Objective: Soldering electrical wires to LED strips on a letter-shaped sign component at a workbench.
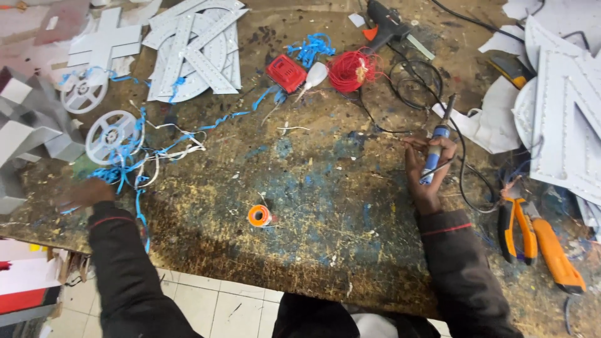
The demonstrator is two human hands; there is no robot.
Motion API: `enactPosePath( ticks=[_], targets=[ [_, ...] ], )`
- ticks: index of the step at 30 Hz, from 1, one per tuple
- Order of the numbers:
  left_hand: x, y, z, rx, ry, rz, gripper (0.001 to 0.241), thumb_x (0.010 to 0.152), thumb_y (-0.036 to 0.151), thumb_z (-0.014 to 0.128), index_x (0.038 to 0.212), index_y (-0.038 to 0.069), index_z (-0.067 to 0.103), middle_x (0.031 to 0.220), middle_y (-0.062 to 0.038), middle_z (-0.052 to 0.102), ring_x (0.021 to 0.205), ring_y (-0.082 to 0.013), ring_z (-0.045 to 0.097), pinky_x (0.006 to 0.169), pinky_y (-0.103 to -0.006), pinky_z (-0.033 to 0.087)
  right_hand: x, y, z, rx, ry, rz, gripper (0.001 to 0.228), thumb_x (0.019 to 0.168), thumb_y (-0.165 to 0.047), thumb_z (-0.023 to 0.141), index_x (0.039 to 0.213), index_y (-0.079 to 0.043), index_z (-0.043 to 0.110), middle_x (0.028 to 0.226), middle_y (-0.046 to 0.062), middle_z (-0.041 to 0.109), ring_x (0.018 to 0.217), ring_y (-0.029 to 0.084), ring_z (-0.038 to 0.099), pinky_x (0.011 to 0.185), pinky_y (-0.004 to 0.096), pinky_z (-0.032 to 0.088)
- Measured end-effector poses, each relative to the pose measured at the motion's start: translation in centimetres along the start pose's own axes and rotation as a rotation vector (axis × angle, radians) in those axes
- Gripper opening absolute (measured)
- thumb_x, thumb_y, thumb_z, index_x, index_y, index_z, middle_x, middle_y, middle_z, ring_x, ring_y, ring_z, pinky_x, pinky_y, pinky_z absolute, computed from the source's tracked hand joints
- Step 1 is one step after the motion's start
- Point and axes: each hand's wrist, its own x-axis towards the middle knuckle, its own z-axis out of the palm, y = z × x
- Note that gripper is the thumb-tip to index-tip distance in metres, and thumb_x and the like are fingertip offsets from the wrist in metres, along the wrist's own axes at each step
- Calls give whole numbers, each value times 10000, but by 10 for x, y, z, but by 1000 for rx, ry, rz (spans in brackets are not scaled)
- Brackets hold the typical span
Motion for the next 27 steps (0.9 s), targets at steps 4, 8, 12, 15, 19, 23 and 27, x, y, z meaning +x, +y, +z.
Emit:
enactPosePath(
  ticks=[4, 8, 12, 15, 19, 23, 27],
  targets=[
    [-33, 52, 53, -444, 403, 320, 455, 1060, 344, 728, 1396, 41, 779, 1335, -266, 799, 1276, -514, 691, 1056, -654, 526, -4, 1, 1, 53, 6, 71, 544, 1126, 189, 682, 1329, -178, 337, 1259, 312, 720, 1186, 367, 772, 1086, 469, 631],
    [-109, 152, 34, -846, -65, 982, 218, 1108, 308, 770, 1168, 122, 866, 1101, -94, 851, 946, -284, 766, 840, -478, 538, -3, 7, -5, -1, -10, -11, 571, 1116, 225, 703, 1370, -150, 354, 1264, 313, 722, 1124, 366, 793, 1041, 445, 661],
    [-166, 263, 61, -1420, -934, 485, 515, 984, 578, 799, 1065, 70, 808, 817, -112, 834, 574, -171, 751, 518, -284, 616, -5, 2, -2, -4, 12, -21, 576, 1105, 220, 680, 1375, -173, 355, 1260, 318, 726, 1140, 375, 783, 1067, 458, 642],
    [-197, 311, 64, -1514, -1415, 355, 1105, 955, 645, 751, 1720, -30, 328, 1625, -329, 539, 1455, -435, 671, 1243, -538, 625, -7, 13, -7, -3, 50, 16, 581, 1071, 232, 727, 1342, -141, 375, 1221, 318, 724, 1147, 368, 788, 1053, 450, 649],
    [-173, 359, 70, -1668, -1466, -58, 247, 1076, 316, 793, 1103, 70, 802, 851, -10, 739, 722, -107, 672, 596, -233, 470, -5, 11, -7, -11, 45, 30, 539, 1100, 177, 718, 1355, -140, 363, 1215, 317, 708, 1114, 371, 792, 1021, 441, 650],
    [-127, 305, -11, -1901, -1513, -132, 100, 1047, 44, 816, 1114, 60, 743, 902, -80, 821, 589, -112, 624, 541, -263, 411, -4, -6, -2, -13, 12, 39, 490, 1175, 111, 681, 1382, -137, 312, 1216, 348, 685, 1129, 402, 769, 1044, 485, 626],
    [-144, 221, -86, -1826, -1547, -8, 79, 1047, 21, 799, 1094, 38, 738, 936, -98, 778, 630, -104, 599, 603, -248, 434, 0, -3, 5, 0, 66, 36, 505, 1177, 182, 686, 1359, -132, 334, 1191, 350, 715, 1063, 385, 778, 983, 444, 633]
  ],
)
